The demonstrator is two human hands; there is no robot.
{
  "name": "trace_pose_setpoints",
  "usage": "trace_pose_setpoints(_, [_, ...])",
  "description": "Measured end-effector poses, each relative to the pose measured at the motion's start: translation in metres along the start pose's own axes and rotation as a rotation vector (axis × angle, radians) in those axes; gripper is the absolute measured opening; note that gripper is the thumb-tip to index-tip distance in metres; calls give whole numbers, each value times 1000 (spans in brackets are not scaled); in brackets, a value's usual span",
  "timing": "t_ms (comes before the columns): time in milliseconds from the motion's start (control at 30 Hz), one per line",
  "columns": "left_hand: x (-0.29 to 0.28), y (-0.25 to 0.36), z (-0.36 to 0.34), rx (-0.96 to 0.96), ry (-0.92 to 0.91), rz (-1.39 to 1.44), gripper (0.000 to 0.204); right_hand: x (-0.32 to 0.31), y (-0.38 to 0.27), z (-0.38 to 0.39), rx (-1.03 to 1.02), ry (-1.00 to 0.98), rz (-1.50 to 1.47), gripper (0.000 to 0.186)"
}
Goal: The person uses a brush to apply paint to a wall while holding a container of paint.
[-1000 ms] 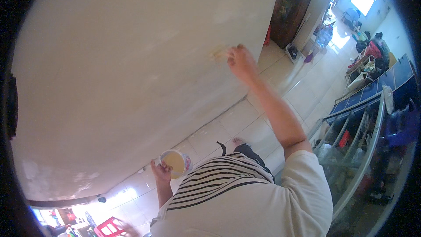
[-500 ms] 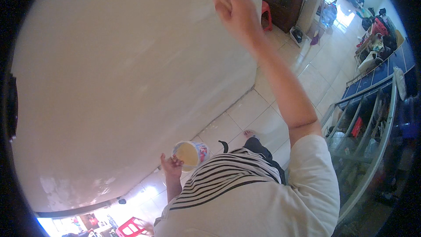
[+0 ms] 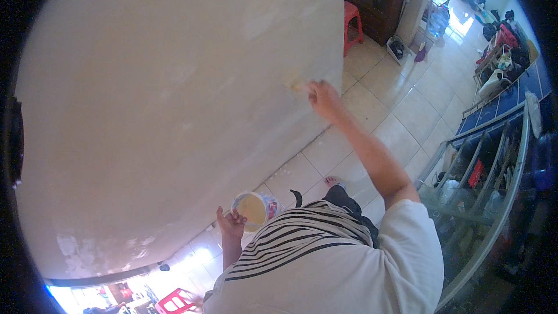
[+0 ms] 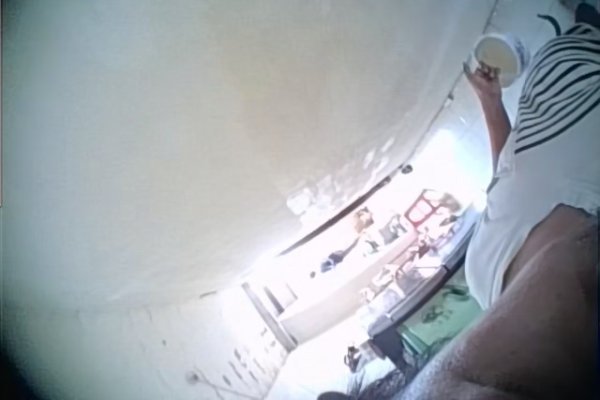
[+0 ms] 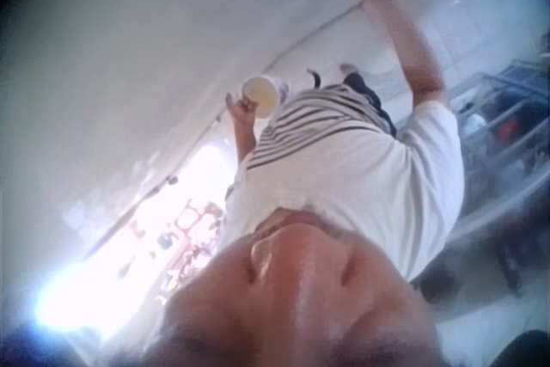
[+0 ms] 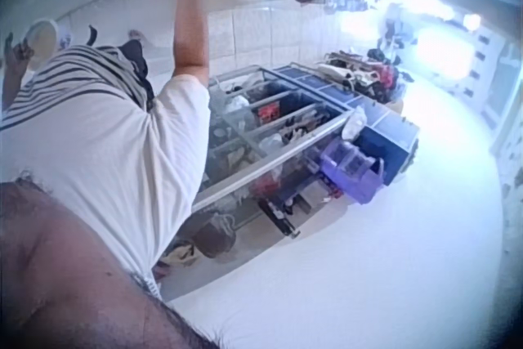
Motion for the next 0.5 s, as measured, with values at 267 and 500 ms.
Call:
trace_pose_setpoints(267, [-5, 0, 8, 24, 41, -34, 56, -259, -174, -55, -124, 262, -127, 29])
trace_pose_setpoints(500, [5, -6, 3, 0, 37, -28, 56, -234, -144, -62, -293, 415, -292, 27])
Point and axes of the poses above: each hand's wrist, its own z-axis away from the middle knuckle, its own x-axis out of the palm, y = z × x, the point moved 5 cm from there along -z, towards the middle knuckle, and after that the axes turned 14 degrees about -y, right-handed, at the moved point
